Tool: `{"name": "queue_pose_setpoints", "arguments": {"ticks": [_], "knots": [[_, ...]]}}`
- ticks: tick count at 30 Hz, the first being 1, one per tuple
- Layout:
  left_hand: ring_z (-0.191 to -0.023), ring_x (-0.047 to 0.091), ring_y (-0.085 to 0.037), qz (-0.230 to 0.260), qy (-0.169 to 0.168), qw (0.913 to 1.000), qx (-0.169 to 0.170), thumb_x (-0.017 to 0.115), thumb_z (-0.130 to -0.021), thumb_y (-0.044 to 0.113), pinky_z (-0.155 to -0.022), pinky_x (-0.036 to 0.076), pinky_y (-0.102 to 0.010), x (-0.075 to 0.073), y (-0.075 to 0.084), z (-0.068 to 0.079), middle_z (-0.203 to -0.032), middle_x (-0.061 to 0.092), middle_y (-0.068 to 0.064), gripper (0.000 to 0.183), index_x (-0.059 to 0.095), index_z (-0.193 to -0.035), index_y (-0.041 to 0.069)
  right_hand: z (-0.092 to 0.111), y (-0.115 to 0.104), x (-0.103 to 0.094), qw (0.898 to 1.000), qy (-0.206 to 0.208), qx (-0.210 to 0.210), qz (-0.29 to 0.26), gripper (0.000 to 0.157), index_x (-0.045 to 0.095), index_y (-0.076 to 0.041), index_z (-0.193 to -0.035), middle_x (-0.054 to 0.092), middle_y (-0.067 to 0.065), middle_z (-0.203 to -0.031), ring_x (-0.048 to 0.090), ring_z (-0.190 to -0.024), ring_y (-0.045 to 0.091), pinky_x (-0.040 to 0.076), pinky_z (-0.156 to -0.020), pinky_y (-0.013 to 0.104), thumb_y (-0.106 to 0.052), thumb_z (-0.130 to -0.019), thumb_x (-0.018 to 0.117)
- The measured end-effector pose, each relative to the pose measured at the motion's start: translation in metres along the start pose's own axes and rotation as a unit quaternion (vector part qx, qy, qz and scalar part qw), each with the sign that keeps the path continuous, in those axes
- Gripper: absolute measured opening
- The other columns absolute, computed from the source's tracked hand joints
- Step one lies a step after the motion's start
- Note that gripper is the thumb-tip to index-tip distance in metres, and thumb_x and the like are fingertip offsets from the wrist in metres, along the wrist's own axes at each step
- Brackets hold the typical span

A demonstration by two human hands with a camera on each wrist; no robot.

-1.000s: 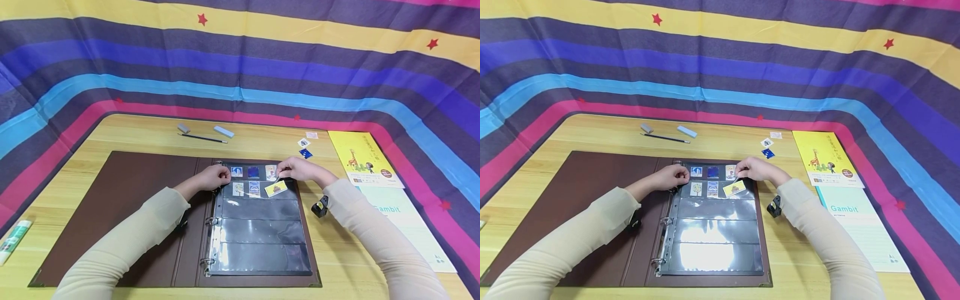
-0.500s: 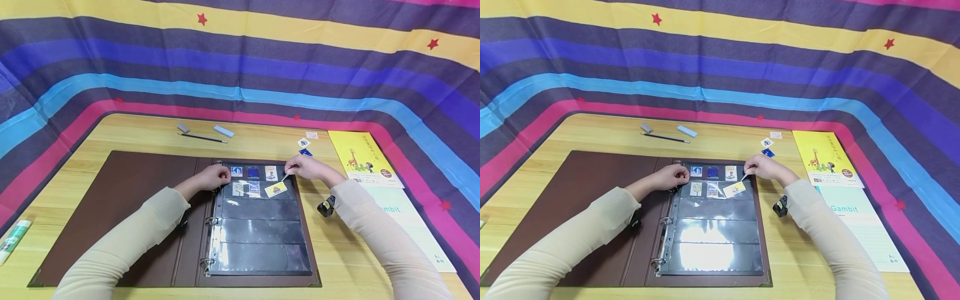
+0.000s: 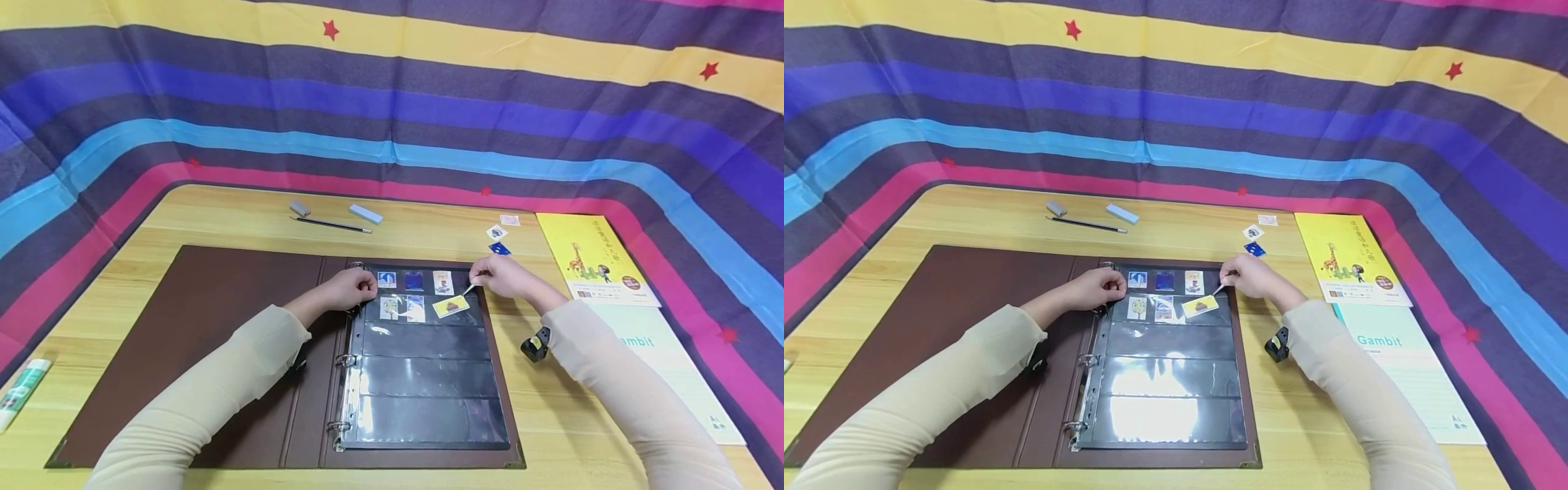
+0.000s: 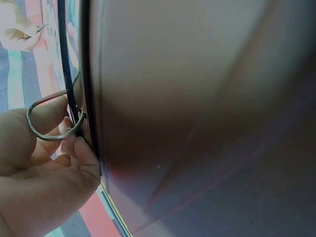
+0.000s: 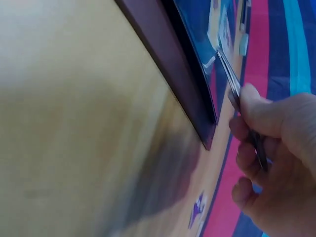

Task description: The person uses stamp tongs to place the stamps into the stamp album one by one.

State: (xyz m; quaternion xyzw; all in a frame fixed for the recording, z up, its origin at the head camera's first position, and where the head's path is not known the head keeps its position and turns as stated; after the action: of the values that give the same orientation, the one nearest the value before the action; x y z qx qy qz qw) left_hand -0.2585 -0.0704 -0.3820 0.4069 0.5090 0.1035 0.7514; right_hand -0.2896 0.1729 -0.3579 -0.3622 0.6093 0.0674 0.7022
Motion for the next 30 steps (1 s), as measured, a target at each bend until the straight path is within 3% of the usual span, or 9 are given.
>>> {"name": "queue_pose_setpoints", "arguments": {"ticks": [7, 17, 23, 30], "knots": [[-0.057, 0.040, -0.015, -0.001, 0.001, 1.0000, -0.001, 0.049, -0.082, 0.008, -0.058, 0.033, -0.026, 0.000, 0.001, 0.000, -0.063, 0.042, -0.002, 0.008, 0.050, -0.074, 0.006, 0.011, -0.005, 0.003, 0.997, 0.037, 0.063, -0.009, 0.010, 0.058, -0.008, -0.068, 0.054, 0.000, -0.066, 0.042, -0.054, 0.012, 0.035, -0.054, 0.028, -0.006, -0.077, 0.055], [-0.059, 0.040, -0.015, 0.002, 0.000, 1.0000, -0.003, 0.048, -0.081, 0.005, -0.058, 0.033, -0.026, 0.000, 0.000, 0.000, -0.064, 0.042, -0.002, 0.007, 0.050, -0.074, 0.005, 0.009, -0.017, -0.008, 0.996, 0.057, 0.056, 0.045, 0.007, 0.060, -0.009, -0.070, 0.057, 0.000, -0.071, 0.047, -0.063, 0.014, 0.038, -0.060, 0.032, -0.007, -0.076, 0.057], [-0.059, 0.040, -0.015, 0.003, -0.001, 1.0000, -0.002, 0.048, -0.081, 0.006, -0.058, 0.034, -0.026, 0.000, 0.002, 0.000, -0.065, 0.042, -0.003, 0.007, 0.050, -0.074, 0.006, 0.005, -0.018, -0.004, 0.997, 0.038, 0.042, 0.044, 0.005, 0.062, -0.008, -0.073, 0.059, 0.001, -0.075, 0.051, -0.069, 0.014, 0.040, -0.064, 0.032, -0.007, -0.076, 0.058], [-0.056, 0.039, -0.015, 0.007, -0.003, 1.0000, -0.003, 0.048, -0.081, 0.005, -0.058, 0.034, -0.026, -0.001, 0.001, 0.000, -0.063, 0.042, -0.003, 0.008, 0.050, -0.074, 0.005, 0.007, -0.012, -0.003, 0.998, 0.026, 0.037, 0.034, 0.007, 0.062, -0.009, -0.071, 0.058, -0.002, -0.069, 0.047, -0.061, 0.013, 0.038, -0.060, 0.031, -0.004, -0.074, 0.058]]}}
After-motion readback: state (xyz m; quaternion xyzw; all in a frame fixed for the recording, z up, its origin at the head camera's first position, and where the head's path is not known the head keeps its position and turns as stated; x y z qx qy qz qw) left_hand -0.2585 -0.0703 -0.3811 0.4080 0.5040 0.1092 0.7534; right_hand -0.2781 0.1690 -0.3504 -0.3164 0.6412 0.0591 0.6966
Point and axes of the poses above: each hand's wrist, its own z-axis away from the middle knuckle, its own x-axis out of the palm, y = z × x, the point moved 6 cm from there along -z, towards the middle knuckle
